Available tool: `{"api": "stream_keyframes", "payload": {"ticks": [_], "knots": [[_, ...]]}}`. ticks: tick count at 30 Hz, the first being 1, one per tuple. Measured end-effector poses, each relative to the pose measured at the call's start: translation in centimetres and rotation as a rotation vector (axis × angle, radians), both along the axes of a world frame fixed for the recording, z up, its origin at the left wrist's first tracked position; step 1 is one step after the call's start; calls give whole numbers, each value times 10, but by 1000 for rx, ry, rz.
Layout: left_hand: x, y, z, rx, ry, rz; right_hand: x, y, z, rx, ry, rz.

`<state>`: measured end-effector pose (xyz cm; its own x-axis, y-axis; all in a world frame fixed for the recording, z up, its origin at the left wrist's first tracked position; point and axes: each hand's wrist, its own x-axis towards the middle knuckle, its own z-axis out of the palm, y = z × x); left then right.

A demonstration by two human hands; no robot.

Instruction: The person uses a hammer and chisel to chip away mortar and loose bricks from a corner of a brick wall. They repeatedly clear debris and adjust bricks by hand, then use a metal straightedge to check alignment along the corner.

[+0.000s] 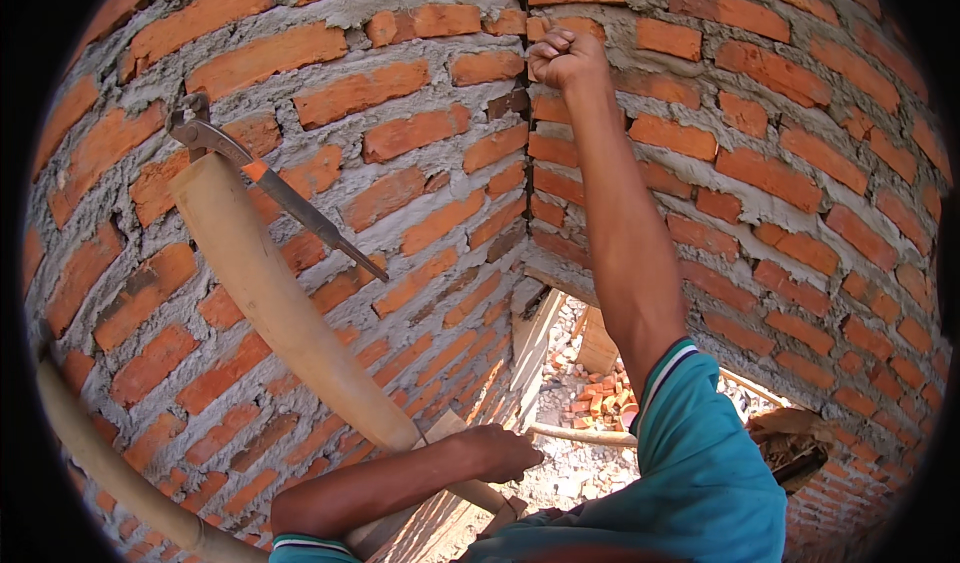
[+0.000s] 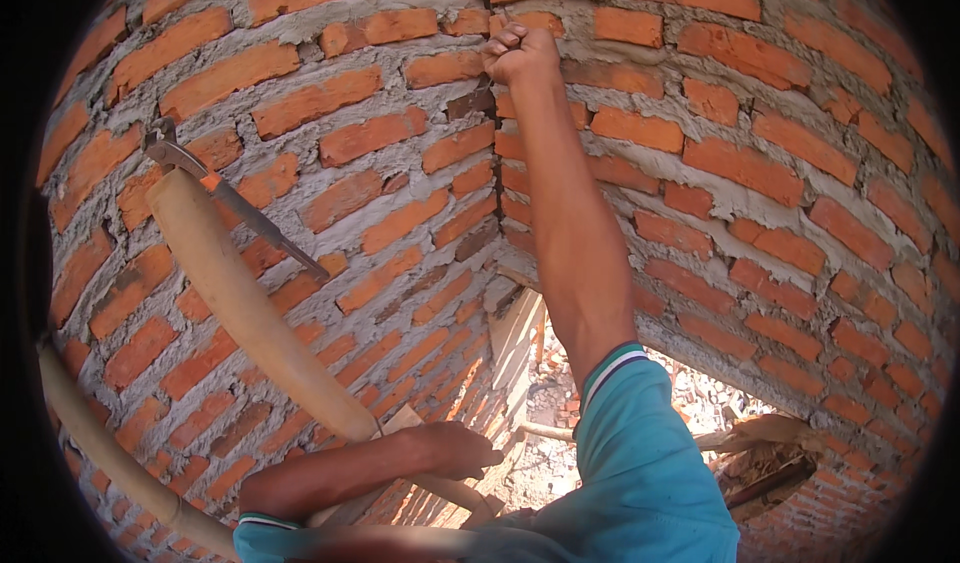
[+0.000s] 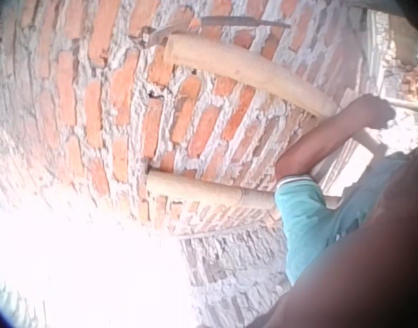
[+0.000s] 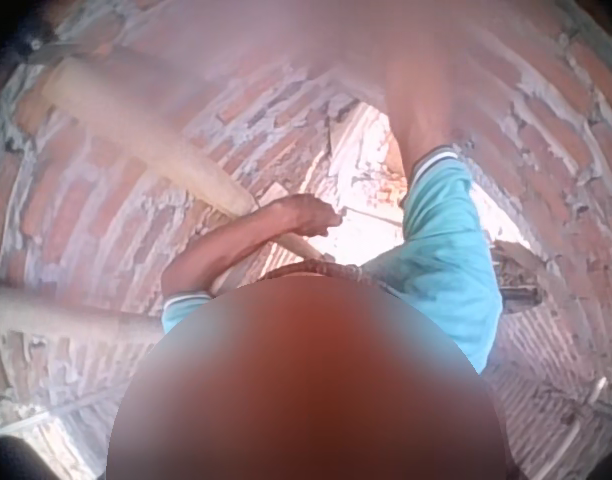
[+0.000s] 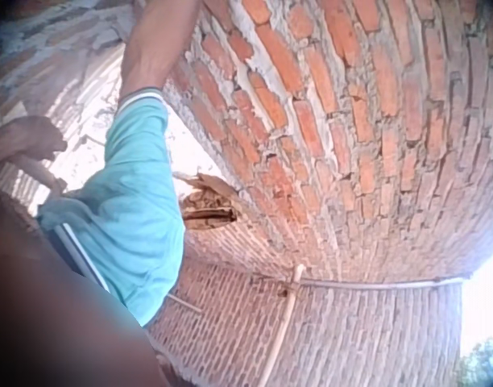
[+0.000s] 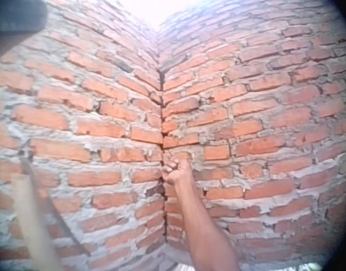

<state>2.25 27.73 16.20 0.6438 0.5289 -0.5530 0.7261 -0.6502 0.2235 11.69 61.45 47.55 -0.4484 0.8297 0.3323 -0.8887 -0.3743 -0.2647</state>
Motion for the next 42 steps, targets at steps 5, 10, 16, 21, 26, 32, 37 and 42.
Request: {"api": "stream_keyframes", "payload": {"ticks": [5,10,16,21,26,32,37,42], "knots": [[-2,2,-3,-17,-30,-8,-8,-8,1,110,-167,-222],[-2,1,-1,-3,-42,-10,-7,-23,4,384,-784,-937],[-2,0,-3,23,-48,-41,7,-28,17,1067,-1587,-2117],[-3,-1,-7,57,-60,-67,4,-29,35,1610,-1813,-2257],[-4,-1,-7,47,-128,-61,-2,-36,68,1608,-1910,-2242],[-6,0,-2,17,-146,-71,7,-40,104,1595,-1753,-2237],[-7,-2,0,44,-157,-83,3,-45,102,1692,-1699,-2150],[-8,-3,1,47,-143,-68,-2,-64,99,1608,-1792,-2191]]}}
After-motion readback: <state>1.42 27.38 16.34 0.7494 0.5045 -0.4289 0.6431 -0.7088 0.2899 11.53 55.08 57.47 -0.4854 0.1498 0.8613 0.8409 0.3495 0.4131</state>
